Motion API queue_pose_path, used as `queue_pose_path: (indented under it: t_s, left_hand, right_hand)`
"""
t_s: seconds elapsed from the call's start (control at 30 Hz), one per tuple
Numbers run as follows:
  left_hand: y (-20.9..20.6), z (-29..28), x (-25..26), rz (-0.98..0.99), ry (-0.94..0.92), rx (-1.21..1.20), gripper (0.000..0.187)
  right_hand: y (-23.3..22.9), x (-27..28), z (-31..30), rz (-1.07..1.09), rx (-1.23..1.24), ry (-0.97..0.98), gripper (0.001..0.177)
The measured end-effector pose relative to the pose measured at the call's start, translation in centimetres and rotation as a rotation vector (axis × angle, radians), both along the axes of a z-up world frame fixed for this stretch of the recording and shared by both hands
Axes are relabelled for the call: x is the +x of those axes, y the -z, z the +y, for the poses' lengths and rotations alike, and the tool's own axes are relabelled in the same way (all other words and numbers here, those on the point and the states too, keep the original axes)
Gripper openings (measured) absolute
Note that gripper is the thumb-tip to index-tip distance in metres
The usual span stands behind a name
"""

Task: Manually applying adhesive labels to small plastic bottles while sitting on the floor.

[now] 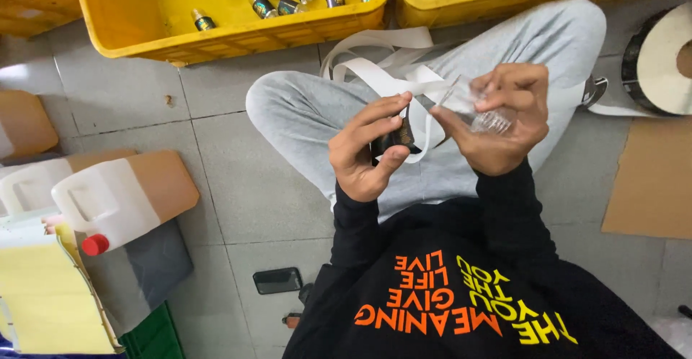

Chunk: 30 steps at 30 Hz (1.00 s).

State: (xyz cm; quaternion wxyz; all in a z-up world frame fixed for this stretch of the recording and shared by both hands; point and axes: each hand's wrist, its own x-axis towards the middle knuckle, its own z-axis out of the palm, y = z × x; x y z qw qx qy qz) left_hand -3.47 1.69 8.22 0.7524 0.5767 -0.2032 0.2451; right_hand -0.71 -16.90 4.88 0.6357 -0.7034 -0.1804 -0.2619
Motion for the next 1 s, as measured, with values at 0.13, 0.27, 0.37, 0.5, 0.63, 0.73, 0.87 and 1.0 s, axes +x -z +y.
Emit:
queue_pose_path:
  t_s: [0.13, 0.27, 0.37, 0.5, 0.63, 0.73, 0.87, 1.0]
  left_hand:
    - [0.1, -1.1, -0.8, 0.01, -0.048, -0.004, 0.032]
    - [-0.3, -1.8, -1.0, 0.017, -0.028, -0.03, 0.03]
    - [-0.1, -2.1, -1.3, 0.023, -0.048, -0.035, 0.032]
    - [-0.1, -1.1, -2.8, 0.238, 0.089, 0.055, 0.033]
    - [0.1, -0.7, -2.4, 0.228, 0.106, 0.051, 0.031]
    - [0.3, -0.3, -2.7, 0.246, 0.128, 0.038, 0.03]
    - [0.6, 0.6, -2.5, 0.214, 0.107, 0.062, 0.031]
    - [-0.2, 1.4, -2.5, 0.237, -0.007, 0.238, 0.032]
  right_hand:
    - [-0.4, -0.1, 0.8, -0.109, -0.032, 0.102, 0.05]
    - [-0.5, -0.1, 2.4, -0.139, 0.006, 0.037, 0.051]
    - [-1.8, -0.2, 3.5, -0.107, 0.071, -0.132, 0.046]
    - [-2.1, -1.4, 2.0, -0.02, -0.118, -0.357, 0.079]
    - [-1.8, -1.7, 1.5, 0.131, 0.089, -0.587, 0.091]
    - [-1.6, -1.9, 1.0, 0.136, 0.164, -0.641, 0.1]
    - [-1.6, -1.4, 0.2, 0.187, 0.277, -0.708, 0.116]
    - [-1.4, -1.2, -1.1, 0.204, 0.244, -0.703, 0.125]
